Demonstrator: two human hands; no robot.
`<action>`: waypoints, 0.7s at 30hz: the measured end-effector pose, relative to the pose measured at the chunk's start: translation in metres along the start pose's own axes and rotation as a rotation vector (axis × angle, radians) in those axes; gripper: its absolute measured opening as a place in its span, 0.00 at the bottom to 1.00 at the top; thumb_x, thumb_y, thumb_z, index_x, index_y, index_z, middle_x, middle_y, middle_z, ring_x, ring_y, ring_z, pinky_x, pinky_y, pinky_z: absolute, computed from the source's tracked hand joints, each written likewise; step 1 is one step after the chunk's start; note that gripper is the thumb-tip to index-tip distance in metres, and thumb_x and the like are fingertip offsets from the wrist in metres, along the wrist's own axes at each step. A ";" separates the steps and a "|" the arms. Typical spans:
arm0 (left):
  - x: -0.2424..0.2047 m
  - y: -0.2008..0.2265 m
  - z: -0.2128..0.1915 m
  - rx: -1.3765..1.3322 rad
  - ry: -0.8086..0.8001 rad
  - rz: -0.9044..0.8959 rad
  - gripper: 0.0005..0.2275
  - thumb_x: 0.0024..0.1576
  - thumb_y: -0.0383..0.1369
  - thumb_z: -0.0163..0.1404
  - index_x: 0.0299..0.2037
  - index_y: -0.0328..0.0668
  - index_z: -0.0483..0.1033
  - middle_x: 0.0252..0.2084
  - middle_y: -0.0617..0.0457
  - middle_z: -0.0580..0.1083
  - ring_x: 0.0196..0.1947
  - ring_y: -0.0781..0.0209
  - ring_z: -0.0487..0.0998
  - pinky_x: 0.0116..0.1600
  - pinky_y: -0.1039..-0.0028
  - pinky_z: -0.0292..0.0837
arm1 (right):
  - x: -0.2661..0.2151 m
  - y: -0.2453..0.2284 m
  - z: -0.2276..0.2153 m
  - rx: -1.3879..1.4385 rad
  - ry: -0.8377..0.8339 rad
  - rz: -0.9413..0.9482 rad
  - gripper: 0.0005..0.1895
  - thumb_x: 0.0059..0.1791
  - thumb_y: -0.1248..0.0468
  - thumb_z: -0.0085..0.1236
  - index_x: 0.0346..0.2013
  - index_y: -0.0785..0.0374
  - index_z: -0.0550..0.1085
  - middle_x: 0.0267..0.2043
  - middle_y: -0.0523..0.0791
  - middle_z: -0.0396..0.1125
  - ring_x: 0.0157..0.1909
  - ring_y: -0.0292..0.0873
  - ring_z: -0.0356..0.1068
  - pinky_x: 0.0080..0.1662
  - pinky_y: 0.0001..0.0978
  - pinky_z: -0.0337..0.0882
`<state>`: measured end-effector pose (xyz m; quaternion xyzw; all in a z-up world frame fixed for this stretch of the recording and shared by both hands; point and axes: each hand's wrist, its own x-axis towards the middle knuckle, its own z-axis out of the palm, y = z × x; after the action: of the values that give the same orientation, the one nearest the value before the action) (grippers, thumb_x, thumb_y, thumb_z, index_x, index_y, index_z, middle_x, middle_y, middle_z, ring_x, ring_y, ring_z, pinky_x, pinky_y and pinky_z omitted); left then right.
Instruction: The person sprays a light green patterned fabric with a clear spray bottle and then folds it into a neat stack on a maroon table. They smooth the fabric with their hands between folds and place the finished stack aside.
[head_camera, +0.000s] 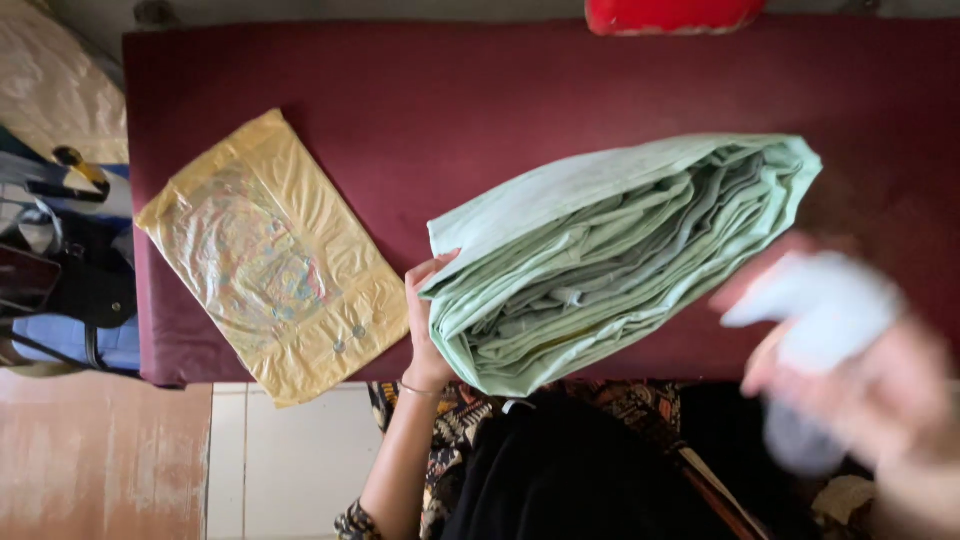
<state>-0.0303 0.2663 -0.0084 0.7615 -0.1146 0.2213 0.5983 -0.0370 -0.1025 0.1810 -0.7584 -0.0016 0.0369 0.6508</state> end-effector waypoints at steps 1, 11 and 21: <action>0.003 0.005 -0.001 0.033 0.002 -0.009 0.27 0.54 0.27 0.62 0.63 0.34 0.63 0.63 0.41 0.64 0.66 0.45 0.68 0.73 0.57 0.64 | -0.004 -0.021 0.025 -0.127 -0.275 -0.178 0.34 0.43 0.74 0.55 0.65 0.69 0.62 0.59 0.51 0.68 0.44 0.45 0.74 0.39 0.38 0.77; -0.004 -0.002 0.002 0.089 0.031 0.055 0.25 0.55 0.26 0.61 0.61 0.35 0.64 0.62 0.40 0.66 0.65 0.44 0.70 0.73 0.54 0.65 | 0.030 -0.023 0.014 -0.311 -0.240 -0.146 0.27 0.50 0.66 0.55 0.64 0.70 0.65 0.45 0.47 0.69 0.35 0.35 0.72 0.35 0.25 0.80; -0.009 -0.008 0.002 -0.253 0.042 -0.308 0.18 0.67 0.29 0.47 0.66 0.34 0.65 0.64 0.45 0.68 0.64 0.55 0.71 0.72 0.64 0.67 | -0.019 0.004 0.034 -0.383 -0.279 -0.025 0.27 0.47 0.68 0.65 0.61 0.67 0.70 0.35 0.45 0.65 0.30 0.37 0.61 0.31 0.29 0.66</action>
<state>-0.0342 0.2652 -0.0195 0.6840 -0.0110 0.1269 0.7182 -0.0577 -0.0706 0.1729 -0.8555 -0.1081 0.1323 0.4888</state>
